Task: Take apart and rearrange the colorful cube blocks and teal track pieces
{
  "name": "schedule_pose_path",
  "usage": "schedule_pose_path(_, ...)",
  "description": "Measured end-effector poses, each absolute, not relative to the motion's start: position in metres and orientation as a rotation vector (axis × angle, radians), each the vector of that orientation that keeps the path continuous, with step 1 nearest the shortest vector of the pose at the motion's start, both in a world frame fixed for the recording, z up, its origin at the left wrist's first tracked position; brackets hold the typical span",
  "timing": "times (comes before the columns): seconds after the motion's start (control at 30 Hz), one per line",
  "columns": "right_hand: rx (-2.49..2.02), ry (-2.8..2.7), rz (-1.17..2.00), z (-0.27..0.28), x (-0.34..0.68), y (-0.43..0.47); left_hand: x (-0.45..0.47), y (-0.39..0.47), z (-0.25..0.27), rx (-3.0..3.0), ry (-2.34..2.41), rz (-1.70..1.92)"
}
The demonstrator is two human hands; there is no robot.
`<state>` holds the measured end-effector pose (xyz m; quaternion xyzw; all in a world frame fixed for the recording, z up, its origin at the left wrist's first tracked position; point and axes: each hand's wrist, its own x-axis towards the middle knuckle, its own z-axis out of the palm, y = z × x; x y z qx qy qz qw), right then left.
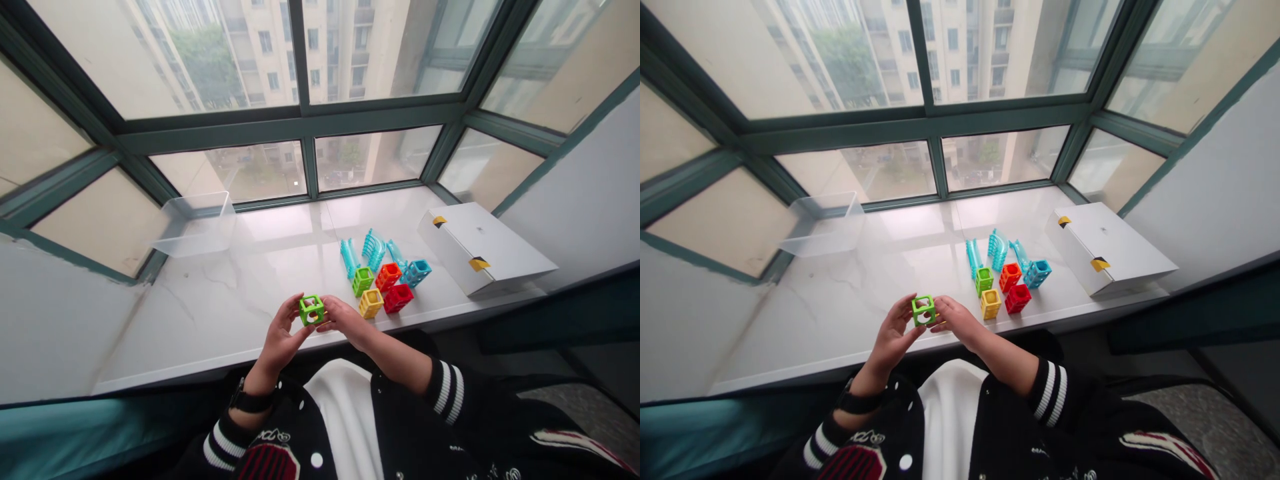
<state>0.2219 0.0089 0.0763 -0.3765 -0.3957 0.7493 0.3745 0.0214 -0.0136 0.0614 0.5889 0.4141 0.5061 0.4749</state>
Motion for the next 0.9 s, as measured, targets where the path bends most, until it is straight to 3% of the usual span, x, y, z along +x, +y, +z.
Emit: schedule_pose_path(0.9, -0.923, -1.667, 1.050, 0.094, 0.241, -0.003, 0.045, -0.013, 0.064, 1.548, 1.135, 1.228)
